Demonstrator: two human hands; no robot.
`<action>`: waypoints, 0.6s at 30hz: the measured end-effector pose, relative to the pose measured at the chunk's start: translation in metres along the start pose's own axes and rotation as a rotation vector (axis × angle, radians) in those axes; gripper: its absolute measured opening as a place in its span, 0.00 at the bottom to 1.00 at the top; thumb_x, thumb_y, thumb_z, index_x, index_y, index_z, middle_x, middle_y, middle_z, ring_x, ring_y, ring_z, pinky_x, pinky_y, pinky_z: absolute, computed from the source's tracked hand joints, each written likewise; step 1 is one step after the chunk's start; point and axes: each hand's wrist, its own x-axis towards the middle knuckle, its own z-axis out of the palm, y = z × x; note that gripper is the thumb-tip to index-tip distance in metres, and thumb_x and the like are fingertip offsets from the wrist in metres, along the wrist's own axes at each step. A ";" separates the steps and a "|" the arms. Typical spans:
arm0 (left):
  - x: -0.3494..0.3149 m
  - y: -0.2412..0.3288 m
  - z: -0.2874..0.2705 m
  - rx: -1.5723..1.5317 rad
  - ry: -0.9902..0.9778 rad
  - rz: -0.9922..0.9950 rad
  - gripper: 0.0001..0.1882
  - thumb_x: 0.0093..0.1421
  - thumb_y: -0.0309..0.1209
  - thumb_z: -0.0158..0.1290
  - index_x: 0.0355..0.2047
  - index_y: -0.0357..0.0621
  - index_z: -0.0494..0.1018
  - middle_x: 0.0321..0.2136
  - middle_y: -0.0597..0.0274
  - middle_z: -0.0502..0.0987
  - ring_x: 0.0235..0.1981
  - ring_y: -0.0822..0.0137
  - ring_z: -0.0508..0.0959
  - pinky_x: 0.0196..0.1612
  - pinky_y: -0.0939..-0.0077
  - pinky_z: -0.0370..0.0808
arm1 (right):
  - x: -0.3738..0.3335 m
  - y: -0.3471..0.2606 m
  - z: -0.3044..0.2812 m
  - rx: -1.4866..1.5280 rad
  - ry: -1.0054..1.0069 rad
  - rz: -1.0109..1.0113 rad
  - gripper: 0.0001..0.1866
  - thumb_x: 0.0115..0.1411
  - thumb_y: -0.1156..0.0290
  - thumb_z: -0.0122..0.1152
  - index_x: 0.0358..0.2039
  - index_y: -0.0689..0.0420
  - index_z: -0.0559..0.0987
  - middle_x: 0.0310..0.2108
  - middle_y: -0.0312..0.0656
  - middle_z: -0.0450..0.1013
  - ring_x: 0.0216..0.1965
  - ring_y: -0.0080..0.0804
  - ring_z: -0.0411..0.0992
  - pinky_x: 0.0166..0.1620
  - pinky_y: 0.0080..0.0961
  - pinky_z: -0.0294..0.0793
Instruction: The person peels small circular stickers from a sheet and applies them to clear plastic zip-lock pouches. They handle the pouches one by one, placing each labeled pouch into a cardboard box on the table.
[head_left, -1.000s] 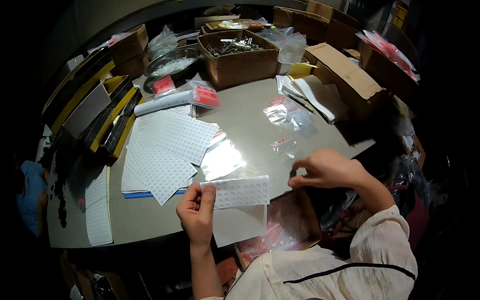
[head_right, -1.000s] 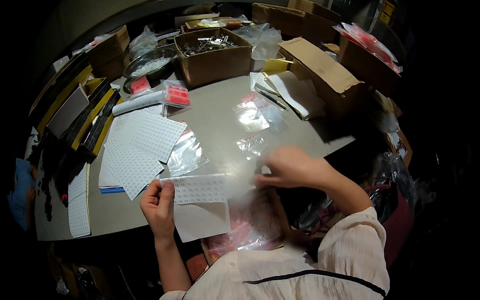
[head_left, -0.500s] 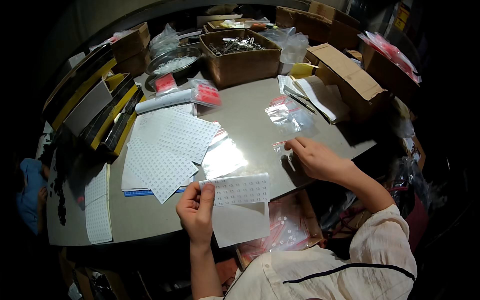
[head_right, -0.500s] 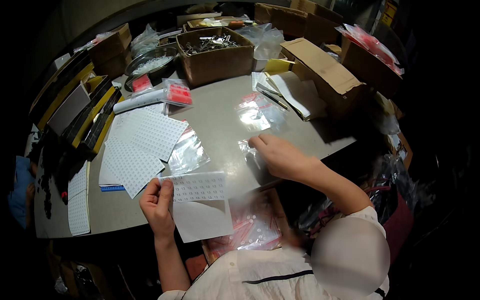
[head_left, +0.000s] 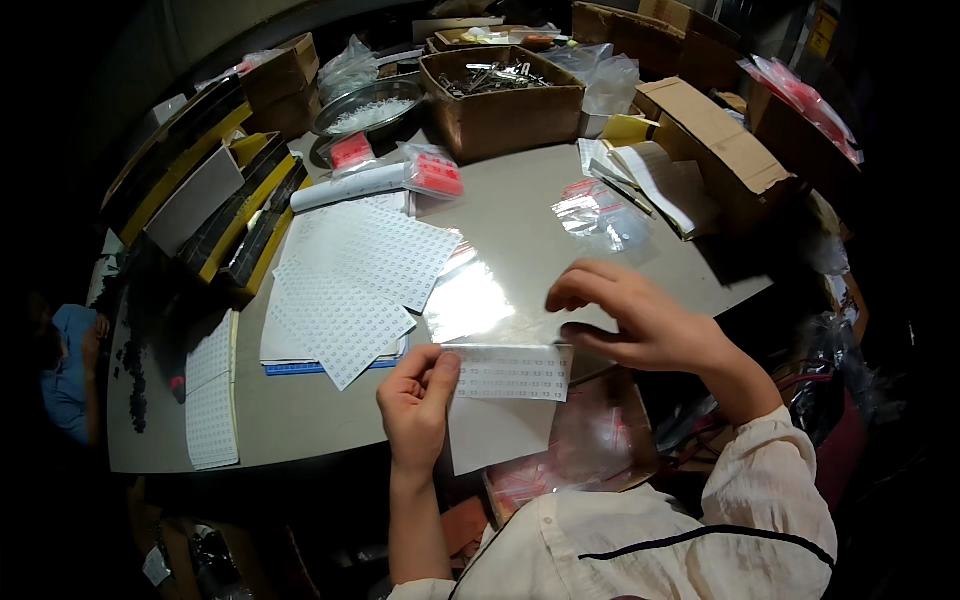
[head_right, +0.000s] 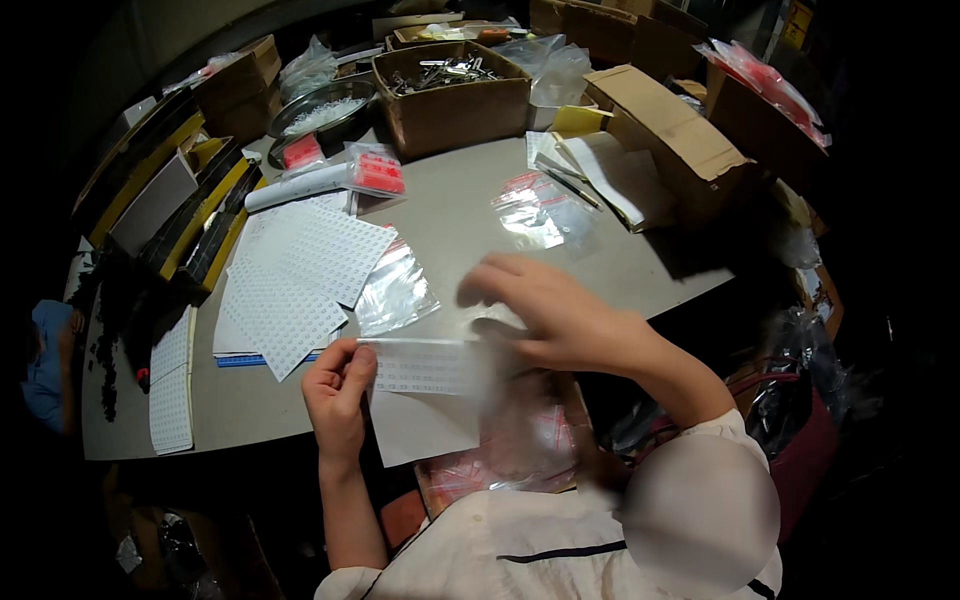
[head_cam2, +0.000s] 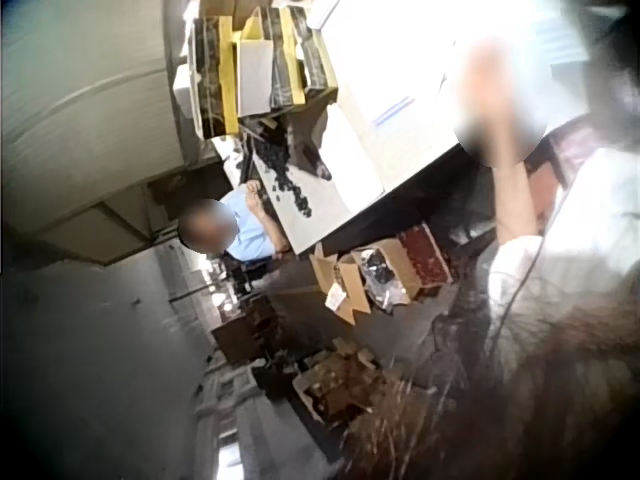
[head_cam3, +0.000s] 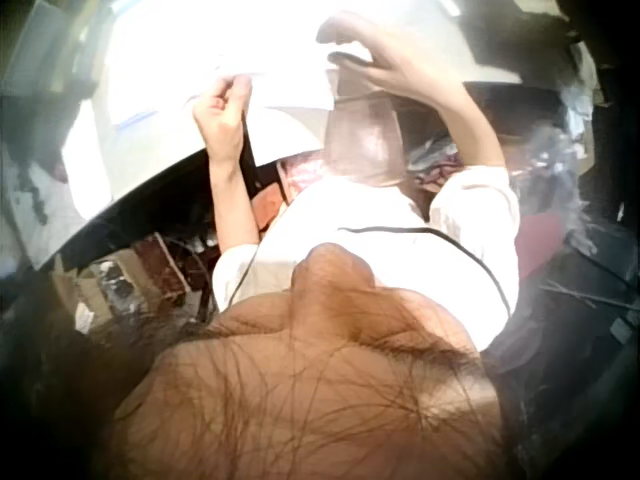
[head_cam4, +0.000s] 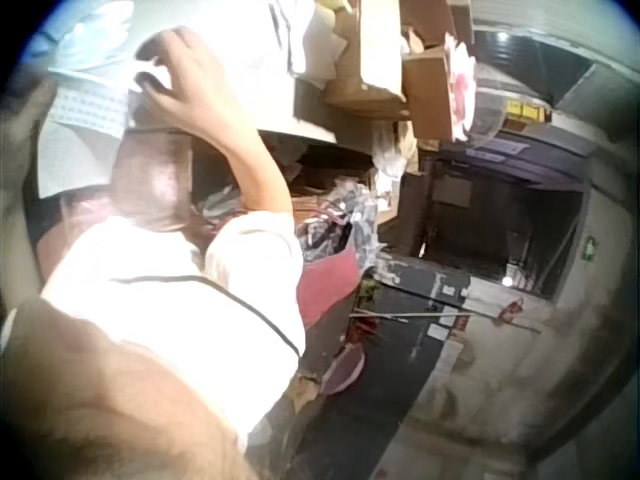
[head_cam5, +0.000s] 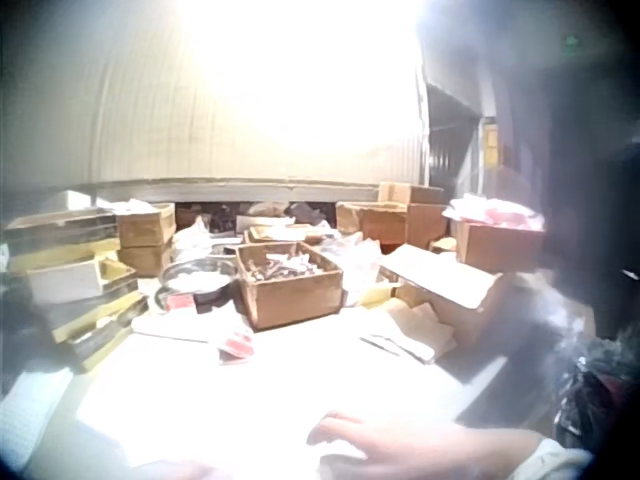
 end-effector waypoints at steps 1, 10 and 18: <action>-0.001 0.002 0.001 0.024 0.008 0.001 0.06 0.68 0.24 0.58 0.38 0.32 0.78 0.24 0.76 0.72 0.25 0.86 0.65 0.28 0.88 0.59 | 0.010 -0.011 0.005 0.043 -0.019 -0.016 0.18 0.58 0.75 0.65 0.48 0.60 0.74 0.46 0.47 0.72 0.49 0.46 0.72 0.54 0.37 0.73; -0.003 0.003 0.008 0.195 0.080 0.031 0.06 0.63 0.26 0.62 0.30 0.35 0.80 0.22 0.76 0.75 0.25 0.84 0.69 0.29 0.86 0.65 | 0.049 -0.020 0.048 -0.107 0.007 -0.125 0.13 0.54 0.67 0.67 0.34 0.61 0.74 0.35 0.47 0.73 0.40 0.49 0.74 0.44 0.41 0.74; -0.001 0.001 0.010 0.229 0.077 0.007 0.09 0.64 0.27 0.62 0.29 0.34 0.78 0.21 0.77 0.73 0.23 0.85 0.67 0.27 0.86 0.62 | 0.025 -0.006 0.064 -0.351 0.206 -0.389 0.12 0.52 0.70 0.65 0.36 0.58 0.77 0.35 0.45 0.74 0.40 0.45 0.74 0.45 0.38 0.75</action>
